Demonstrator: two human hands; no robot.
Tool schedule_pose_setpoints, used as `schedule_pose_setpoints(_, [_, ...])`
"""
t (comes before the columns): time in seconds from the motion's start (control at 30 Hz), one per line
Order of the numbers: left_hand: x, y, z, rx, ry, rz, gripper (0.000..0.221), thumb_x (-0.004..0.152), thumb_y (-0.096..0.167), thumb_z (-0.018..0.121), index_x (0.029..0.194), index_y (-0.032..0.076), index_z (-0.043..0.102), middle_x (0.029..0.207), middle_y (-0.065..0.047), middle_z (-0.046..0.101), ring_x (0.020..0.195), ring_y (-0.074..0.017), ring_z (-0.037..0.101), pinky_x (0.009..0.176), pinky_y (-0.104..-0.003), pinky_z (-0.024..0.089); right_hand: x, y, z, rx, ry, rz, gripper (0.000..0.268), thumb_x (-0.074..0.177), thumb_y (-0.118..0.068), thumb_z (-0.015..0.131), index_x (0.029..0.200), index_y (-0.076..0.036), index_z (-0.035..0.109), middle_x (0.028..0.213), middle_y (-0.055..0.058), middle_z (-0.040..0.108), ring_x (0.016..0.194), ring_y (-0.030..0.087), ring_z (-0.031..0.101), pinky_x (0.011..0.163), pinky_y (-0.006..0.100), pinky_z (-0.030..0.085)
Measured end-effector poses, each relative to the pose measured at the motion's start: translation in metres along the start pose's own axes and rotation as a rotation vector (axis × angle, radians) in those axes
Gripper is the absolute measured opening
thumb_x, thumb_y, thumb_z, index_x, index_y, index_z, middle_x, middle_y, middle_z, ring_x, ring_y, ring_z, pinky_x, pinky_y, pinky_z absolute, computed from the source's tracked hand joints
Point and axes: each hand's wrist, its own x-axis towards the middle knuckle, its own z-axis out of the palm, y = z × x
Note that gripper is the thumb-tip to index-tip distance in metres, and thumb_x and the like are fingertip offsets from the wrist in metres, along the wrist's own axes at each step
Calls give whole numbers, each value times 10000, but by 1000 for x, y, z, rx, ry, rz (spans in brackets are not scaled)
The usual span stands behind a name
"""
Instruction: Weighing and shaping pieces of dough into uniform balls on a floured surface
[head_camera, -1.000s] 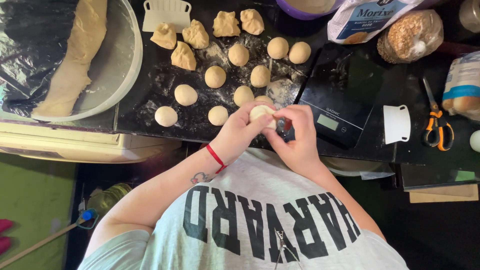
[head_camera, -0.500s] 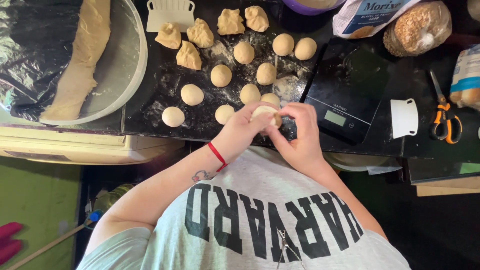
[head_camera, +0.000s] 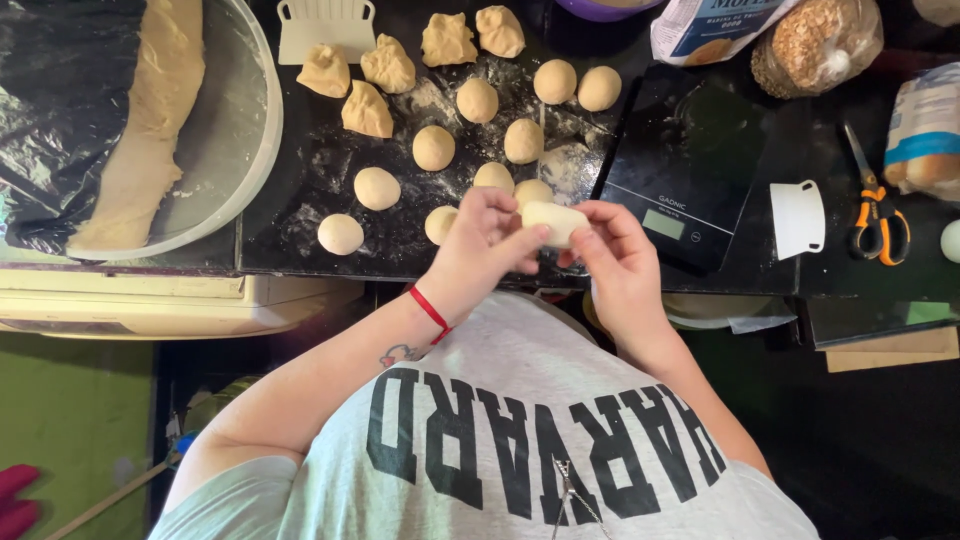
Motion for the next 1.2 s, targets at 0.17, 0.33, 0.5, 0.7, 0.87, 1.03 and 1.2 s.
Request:
schedule_pose_setpoints(0.17, [-5,3,12,-28,26,44,495,1001,186,823,1395,-42,628,1263,-155,715,1135,-164,710,990,-400,689,-8,12,0,17,-55,-36,329,1029,42,700,1354,47,644,1078,182,758,882,190,760,827,359,666])
schedule_pose_setpoints(0.33, [-5,-19,6,-22,-33,93,658,896,189,939,1452,18,631,1236,-94,734,1111,-119,718,983,-279,661,-9,-2,9,-337,-52,-233,183,1013,3,765,1194,-18,779,998,110,757,796,88,626,713,300,590])
schedule_pose_setpoints(0.5, [0,-29,0,-41,26,86,350,1044,98,736,1386,33,699,1092,-92,743,971,-94,692,813,-296,695,-9,16,0,-525,-100,-559,538,884,-201,960,1307,-26,676,1189,142,596,908,253,543,836,381,522])
schedule_pose_setpoints(0.7, [-23,13,19,-69,-9,-5,423,1091,157,570,1502,62,600,993,-112,714,885,-117,723,791,-305,725,-10,2,9,-670,-168,-653,418,931,-85,865,1313,-51,700,1179,91,660,1091,329,659,982,479,515])
schedule_pose_setpoints(0.87, [-8,-18,9,60,-108,29,485,1108,410,630,1443,60,603,924,-141,714,962,-219,752,929,-445,676,-7,-5,12,-635,-79,-624,155,1048,-95,771,1182,-44,714,983,71,651,893,323,643,877,441,515])
schedule_pose_setpoints(1.03, [-7,-15,5,181,-63,86,302,1147,340,600,1311,102,689,938,-92,742,938,-179,726,895,-355,661,-5,6,0,-560,-77,-561,271,1050,-141,783,1242,-35,623,1080,112,597,919,302,605,890,431,506])
schedule_pose_setpoints(1.2, [-14,11,11,-124,31,-75,328,1156,209,509,1357,43,708,902,-224,747,681,-194,763,549,-271,692,11,19,-42,-1256,-83,-609,328,1015,-225,778,1339,-211,729,1328,44,585,1209,345,536,959,484,392])
